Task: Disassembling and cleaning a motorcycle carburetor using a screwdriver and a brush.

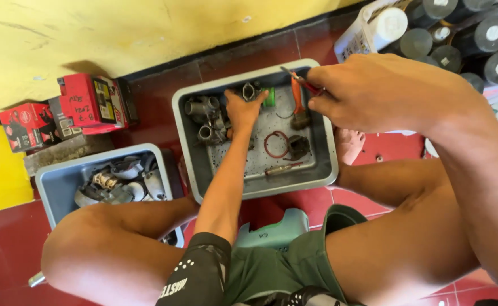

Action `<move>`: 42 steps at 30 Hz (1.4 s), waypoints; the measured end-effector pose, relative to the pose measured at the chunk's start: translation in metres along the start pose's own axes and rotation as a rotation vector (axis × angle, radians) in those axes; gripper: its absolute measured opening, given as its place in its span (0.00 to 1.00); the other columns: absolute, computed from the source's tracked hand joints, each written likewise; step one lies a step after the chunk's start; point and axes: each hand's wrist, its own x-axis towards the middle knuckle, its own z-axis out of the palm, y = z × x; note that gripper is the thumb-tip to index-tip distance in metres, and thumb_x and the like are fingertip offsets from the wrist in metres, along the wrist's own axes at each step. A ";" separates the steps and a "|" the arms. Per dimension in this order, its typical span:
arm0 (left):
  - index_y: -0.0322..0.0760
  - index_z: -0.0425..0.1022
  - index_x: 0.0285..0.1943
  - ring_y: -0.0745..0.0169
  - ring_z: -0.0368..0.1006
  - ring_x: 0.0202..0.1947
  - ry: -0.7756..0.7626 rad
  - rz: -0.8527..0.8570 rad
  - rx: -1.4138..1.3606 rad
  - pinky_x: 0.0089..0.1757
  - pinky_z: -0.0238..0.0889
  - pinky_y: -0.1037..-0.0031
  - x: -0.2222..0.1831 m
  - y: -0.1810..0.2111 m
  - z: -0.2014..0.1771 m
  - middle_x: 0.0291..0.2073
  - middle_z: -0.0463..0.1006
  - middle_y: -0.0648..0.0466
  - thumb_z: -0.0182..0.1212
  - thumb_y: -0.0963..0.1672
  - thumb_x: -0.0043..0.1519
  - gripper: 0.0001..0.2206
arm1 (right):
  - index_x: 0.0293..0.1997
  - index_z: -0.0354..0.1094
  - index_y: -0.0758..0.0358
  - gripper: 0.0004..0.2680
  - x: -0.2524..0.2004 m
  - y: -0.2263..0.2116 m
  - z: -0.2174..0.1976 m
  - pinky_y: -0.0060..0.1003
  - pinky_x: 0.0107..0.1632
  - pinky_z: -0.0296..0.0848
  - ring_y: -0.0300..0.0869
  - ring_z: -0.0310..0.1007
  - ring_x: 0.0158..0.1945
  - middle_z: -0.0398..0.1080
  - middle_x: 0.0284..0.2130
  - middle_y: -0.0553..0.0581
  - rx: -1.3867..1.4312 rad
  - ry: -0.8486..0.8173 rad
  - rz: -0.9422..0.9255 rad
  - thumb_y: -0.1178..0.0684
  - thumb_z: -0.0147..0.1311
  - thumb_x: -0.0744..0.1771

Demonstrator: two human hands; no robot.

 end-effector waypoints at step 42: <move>0.40 0.79 0.54 0.51 0.76 0.45 -1.046 0.005 -1.770 0.47 0.70 0.60 -0.181 0.123 -0.214 0.45 0.81 0.49 0.59 0.55 0.66 0.19 | 0.52 0.67 0.58 0.16 -0.011 -0.094 0.082 0.33 0.51 0.71 0.49 0.70 0.60 0.65 0.56 0.66 0.699 1.278 -0.824 0.53 0.68 0.62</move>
